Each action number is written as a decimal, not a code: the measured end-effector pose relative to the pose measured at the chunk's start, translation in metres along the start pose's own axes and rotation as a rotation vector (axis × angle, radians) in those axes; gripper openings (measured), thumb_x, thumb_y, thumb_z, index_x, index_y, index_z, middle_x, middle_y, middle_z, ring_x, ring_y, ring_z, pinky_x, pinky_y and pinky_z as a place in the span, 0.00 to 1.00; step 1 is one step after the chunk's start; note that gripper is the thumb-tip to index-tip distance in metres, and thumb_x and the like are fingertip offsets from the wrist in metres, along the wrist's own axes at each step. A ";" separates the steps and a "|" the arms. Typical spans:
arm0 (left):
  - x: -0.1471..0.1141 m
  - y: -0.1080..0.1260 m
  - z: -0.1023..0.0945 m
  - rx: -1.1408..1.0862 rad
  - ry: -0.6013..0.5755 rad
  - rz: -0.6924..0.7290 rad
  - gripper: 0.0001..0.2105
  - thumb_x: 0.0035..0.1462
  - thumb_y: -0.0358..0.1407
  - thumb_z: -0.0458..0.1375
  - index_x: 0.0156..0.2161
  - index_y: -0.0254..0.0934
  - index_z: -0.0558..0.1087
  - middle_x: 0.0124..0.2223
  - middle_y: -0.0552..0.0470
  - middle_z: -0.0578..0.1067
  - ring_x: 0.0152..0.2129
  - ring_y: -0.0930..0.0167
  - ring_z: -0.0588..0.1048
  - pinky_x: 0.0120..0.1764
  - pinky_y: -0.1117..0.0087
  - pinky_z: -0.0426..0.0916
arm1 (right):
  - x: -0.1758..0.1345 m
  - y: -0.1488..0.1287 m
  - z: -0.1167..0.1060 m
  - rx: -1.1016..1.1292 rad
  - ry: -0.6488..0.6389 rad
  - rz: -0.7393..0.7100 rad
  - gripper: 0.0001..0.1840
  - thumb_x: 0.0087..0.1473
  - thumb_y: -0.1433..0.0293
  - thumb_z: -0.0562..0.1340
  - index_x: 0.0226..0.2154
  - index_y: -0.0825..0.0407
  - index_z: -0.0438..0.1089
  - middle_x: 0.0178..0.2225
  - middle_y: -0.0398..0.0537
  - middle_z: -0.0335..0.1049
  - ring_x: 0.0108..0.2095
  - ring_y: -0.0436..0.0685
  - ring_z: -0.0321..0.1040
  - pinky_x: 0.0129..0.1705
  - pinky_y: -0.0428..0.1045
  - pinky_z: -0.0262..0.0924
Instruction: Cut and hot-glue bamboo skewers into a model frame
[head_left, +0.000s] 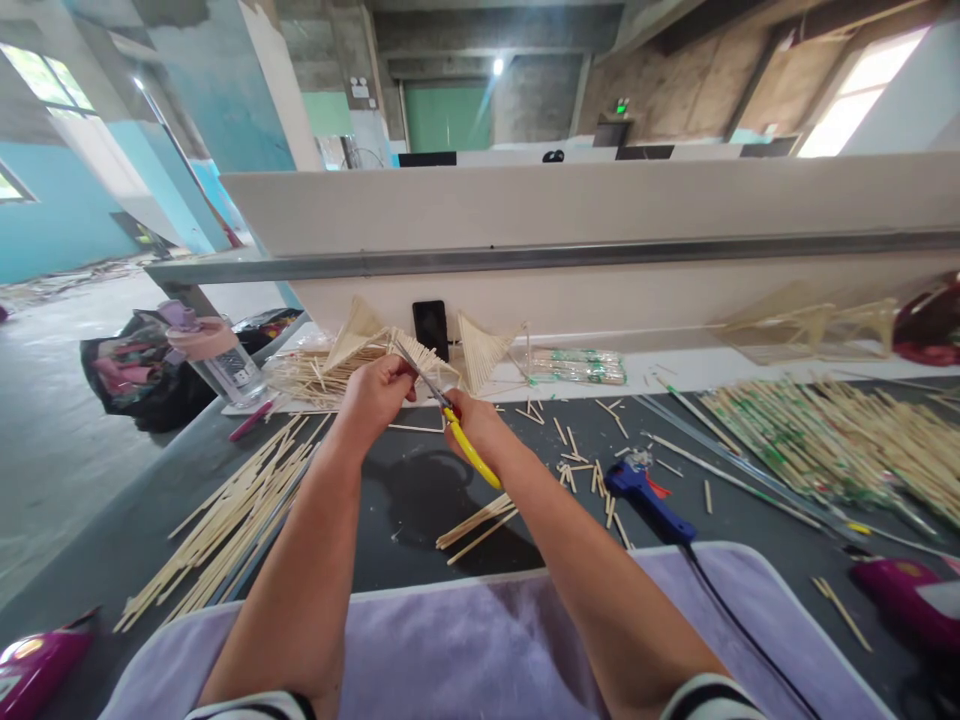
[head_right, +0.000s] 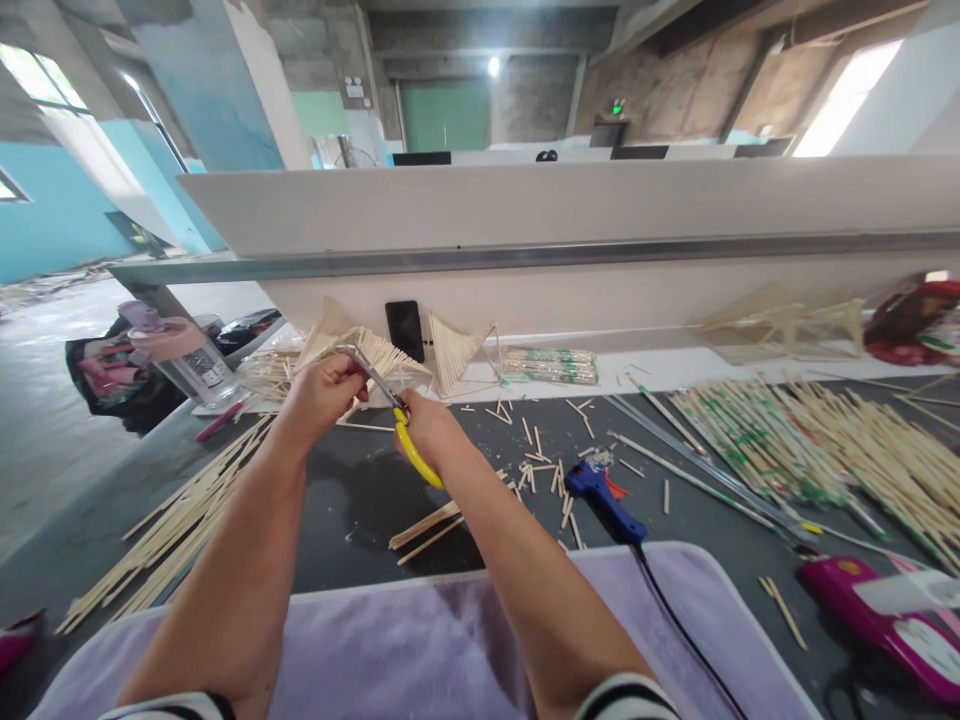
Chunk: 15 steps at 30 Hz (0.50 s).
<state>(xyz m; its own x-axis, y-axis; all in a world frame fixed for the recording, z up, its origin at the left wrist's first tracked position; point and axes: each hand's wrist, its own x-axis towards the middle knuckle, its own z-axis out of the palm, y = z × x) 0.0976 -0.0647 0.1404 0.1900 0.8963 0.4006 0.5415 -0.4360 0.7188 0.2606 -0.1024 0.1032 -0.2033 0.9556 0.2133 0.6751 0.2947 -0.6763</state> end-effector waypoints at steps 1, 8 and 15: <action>0.000 0.001 -0.001 0.038 0.014 0.026 0.06 0.45 0.32 0.50 0.25 0.35 0.69 0.20 0.56 0.71 0.16 0.77 0.65 0.21 0.77 0.57 | -0.001 -0.002 -0.002 -0.001 -0.005 0.005 0.20 0.42 0.73 0.55 0.41 0.48 0.64 0.27 0.44 0.65 0.27 0.53 0.63 0.30 0.46 0.56; 0.000 -0.001 -0.001 0.066 0.069 0.066 0.06 0.44 0.29 0.49 0.20 0.35 0.66 0.19 0.57 0.68 0.17 0.77 0.65 0.22 0.77 0.57 | -0.002 -0.007 -0.008 -0.037 -0.013 -0.002 0.23 0.39 0.74 0.56 0.42 0.48 0.62 0.26 0.42 0.63 0.27 0.52 0.62 0.30 0.46 0.55; 0.000 -0.002 -0.003 -0.389 -0.118 -0.203 0.04 0.45 0.33 0.54 0.28 0.35 0.67 0.17 0.60 0.63 0.07 0.82 0.52 0.11 0.78 0.45 | -0.004 -0.009 -0.008 -0.021 -0.012 -0.019 0.22 0.40 0.75 0.57 0.42 0.49 0.62 0.30 0.44 0.65 0.31 0.54 0.63 0.34 0.47 0.56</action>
<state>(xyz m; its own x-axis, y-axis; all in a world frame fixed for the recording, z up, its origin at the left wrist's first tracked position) 0.0935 -0.0642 0.1405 0.2162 0.9600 0.1777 0.2337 -0.2276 0.9453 0.2609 -0.1084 0.1140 -0.2251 0.9498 0.2172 0.6860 0.3128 -0.6569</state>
